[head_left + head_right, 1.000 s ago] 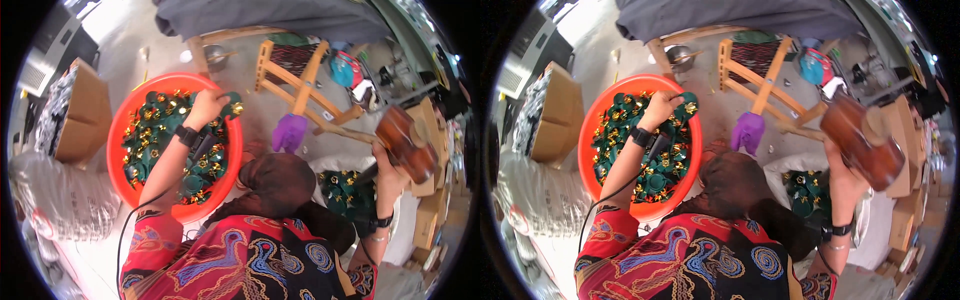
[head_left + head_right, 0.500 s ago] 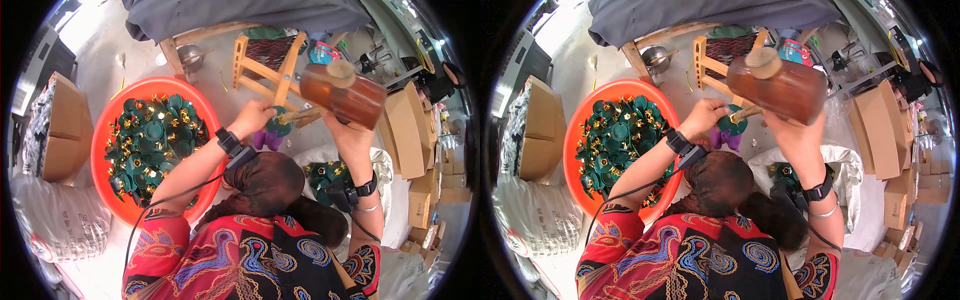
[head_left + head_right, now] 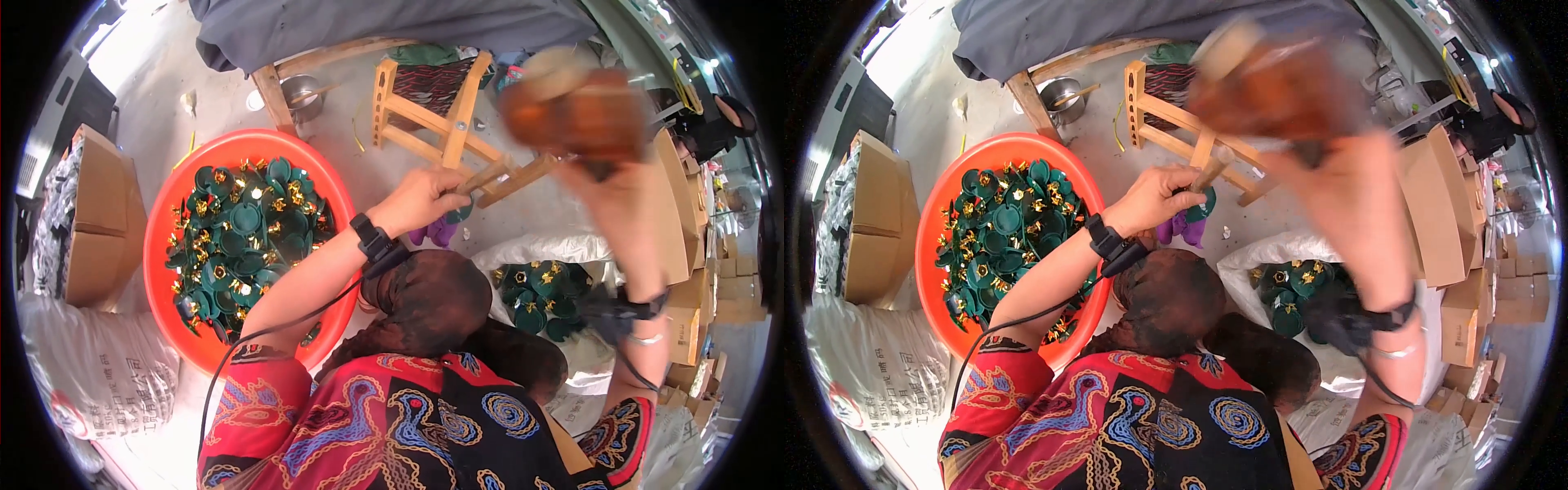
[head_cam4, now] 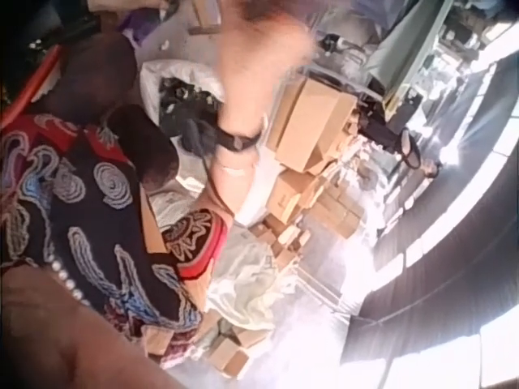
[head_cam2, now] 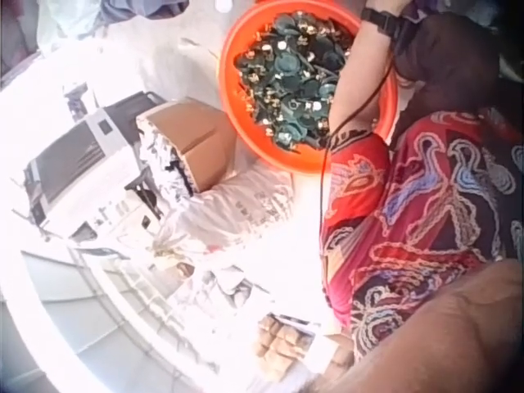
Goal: Assembling green and gold decorative items by hand and with a wooden mallet.
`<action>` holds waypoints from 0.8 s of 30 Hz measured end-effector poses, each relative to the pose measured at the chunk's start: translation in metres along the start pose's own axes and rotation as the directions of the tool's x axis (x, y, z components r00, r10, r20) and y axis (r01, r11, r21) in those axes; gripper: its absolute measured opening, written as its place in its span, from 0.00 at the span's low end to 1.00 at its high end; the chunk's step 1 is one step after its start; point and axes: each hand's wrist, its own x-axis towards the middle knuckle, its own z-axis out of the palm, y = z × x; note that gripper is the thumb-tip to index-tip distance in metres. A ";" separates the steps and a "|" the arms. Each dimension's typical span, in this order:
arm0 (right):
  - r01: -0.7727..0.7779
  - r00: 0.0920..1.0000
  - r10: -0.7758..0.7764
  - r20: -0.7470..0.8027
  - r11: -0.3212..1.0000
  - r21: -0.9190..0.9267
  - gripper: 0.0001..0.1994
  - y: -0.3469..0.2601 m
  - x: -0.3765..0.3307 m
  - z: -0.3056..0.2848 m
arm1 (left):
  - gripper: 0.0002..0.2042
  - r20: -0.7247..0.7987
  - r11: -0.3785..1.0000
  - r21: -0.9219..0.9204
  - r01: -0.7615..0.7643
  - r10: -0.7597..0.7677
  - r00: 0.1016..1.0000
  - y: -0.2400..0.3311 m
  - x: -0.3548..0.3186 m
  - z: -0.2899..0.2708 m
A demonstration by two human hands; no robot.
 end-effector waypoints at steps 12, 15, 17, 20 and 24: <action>-0.024 0.999 0.031 0.020 0.960 -0.278 0.10 -0.004 -0.015 -0.017 | 0.10 0.003 1.000 0.025 0.006 -0.006 1.000 0.005 -0.002 0.002; -0.079 0.982 0.126 -0.137 0.949 0.305 0.12 -0.001 -0.012 0.012 | 0.10 0.005 1.000 0.021 0.020 -0.020 1.000 0.007 0.003 -0.001; -0.086 0.995 0.083 0.055 0.994 0.069 0.11 0.003 -0.012 0.030 | 0.11 0.009 1.000 0.019 0.002 -0.002 1.000 0.006 0.006 0.002; -0.147 0.981 0.146 0.125 0.989 -0.003 0.14 0.016 -0.014 0.051 | 0.14 0.067 0.999 0.041 0.008 -0.011 0.998 0.012 0.009 0.002; -0.073 0.976 0.088 -0.198 0.994 0.081 0.16 0.023 -0.031 0.025 | 0.12 0.064 0.994 0.103 0.024 -0.031 0.997 0.023 0.012 -0.001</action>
